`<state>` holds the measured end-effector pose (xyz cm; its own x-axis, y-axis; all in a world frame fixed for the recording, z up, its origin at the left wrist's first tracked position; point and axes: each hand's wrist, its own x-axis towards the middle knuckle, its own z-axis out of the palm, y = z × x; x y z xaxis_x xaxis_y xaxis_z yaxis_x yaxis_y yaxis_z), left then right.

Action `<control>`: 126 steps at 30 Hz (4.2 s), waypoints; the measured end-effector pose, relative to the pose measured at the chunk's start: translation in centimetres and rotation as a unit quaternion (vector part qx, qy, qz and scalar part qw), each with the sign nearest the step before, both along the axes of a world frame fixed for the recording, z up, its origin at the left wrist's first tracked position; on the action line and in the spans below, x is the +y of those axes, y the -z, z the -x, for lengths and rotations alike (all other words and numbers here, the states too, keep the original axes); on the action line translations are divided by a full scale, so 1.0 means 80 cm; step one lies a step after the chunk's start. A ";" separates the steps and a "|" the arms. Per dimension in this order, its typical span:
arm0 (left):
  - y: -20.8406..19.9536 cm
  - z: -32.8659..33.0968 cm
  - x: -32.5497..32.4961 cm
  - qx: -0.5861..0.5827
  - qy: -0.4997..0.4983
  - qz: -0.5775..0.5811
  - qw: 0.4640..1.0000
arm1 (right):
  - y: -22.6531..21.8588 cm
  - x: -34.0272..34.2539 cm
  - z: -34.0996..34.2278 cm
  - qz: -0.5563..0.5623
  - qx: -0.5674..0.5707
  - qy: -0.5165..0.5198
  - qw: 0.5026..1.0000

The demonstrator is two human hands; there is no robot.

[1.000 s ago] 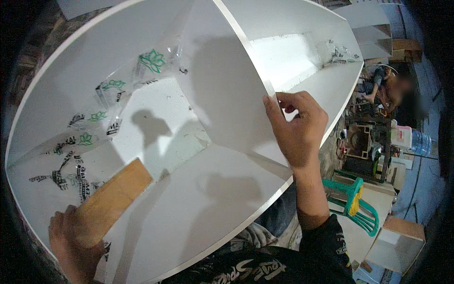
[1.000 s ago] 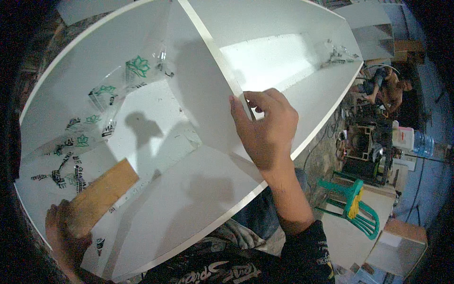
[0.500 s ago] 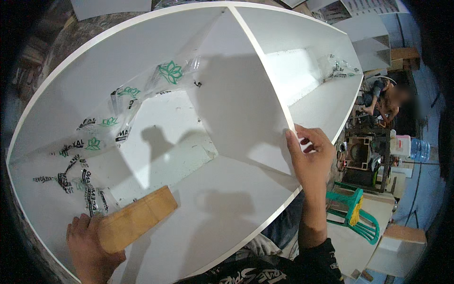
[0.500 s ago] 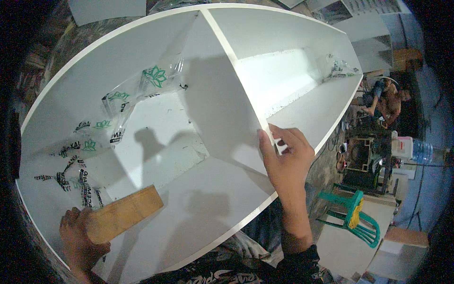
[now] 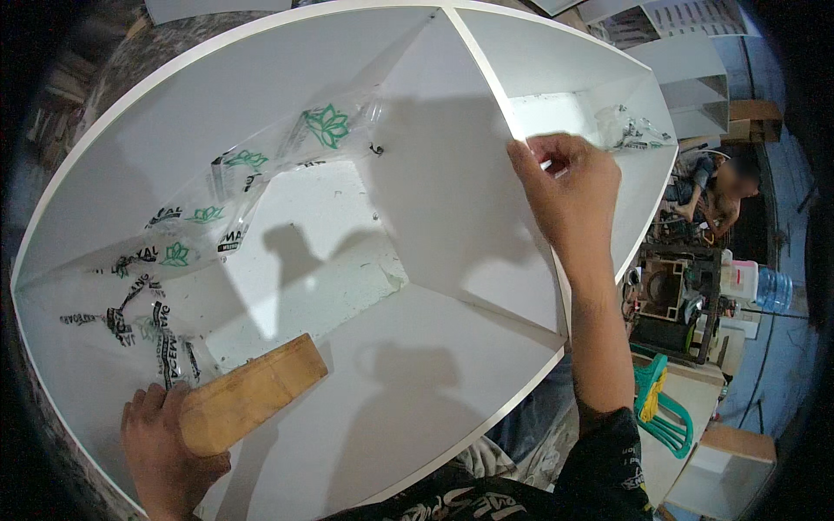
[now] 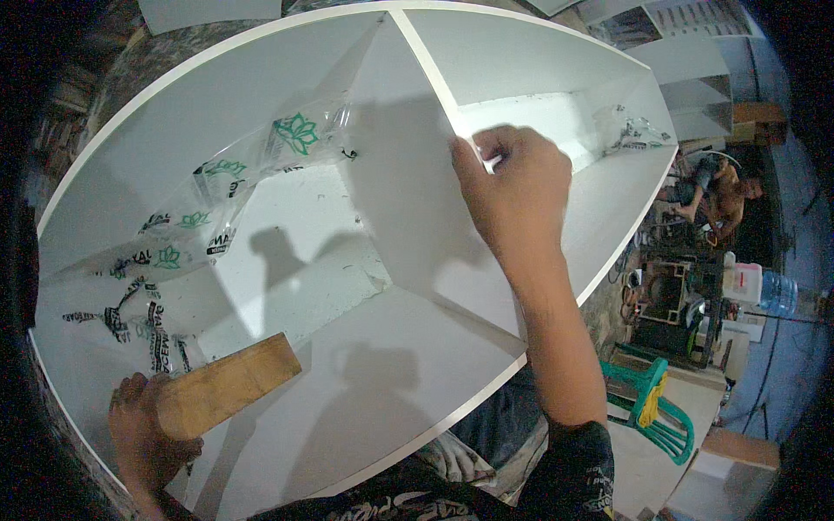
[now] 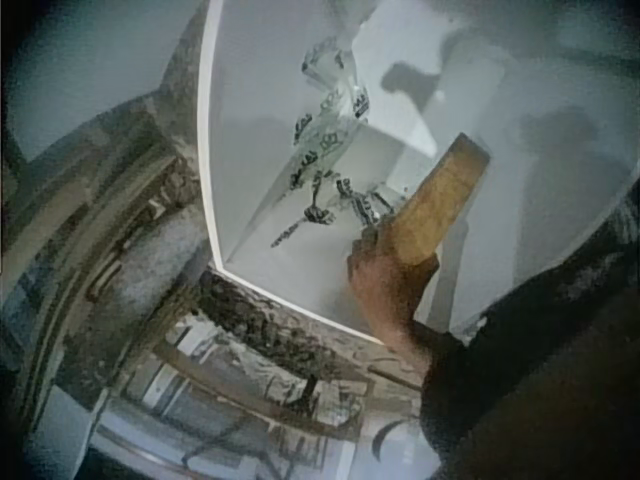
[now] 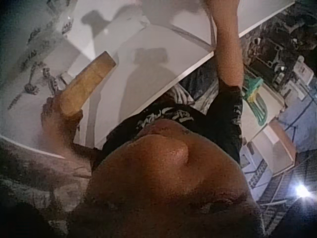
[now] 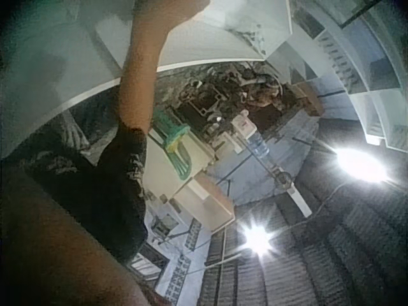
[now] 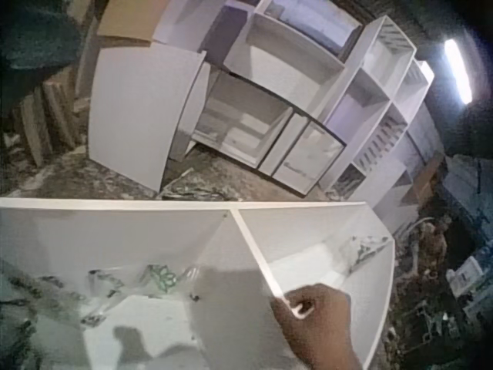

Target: The person sands the edges and corners of a white wooden cabinet shelf using a sandpaper block, moving the block along the joints and checking the smoothness with their hands.

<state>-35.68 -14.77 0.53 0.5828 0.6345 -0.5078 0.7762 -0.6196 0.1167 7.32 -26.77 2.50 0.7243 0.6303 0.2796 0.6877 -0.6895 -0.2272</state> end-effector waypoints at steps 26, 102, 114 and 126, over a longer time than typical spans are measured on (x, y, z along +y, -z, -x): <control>0.009 0.000 0.003 -0.002 -0.026 0.041 0.999 | -0.017 0.090 -0.068 0.053 0.003 -0.148 0.988; 0.020 -0.030 0.034 0.095 0.065 0.164 0.980 | -0.021 -0.190 0.088 -0.063 0.117 0.134 0.982; 0.027 -0.011 0.015 0.034 0.055 0.072 0.995 | 0.004 0.008 -0.028 -0.102 0.068 -0.084 0.989; 0.034 -0.003 0.009 -0.031 0.048 0.052 0.997 | 0.033 0.165 -0.084 -0.202 0.173 -0.046 0.963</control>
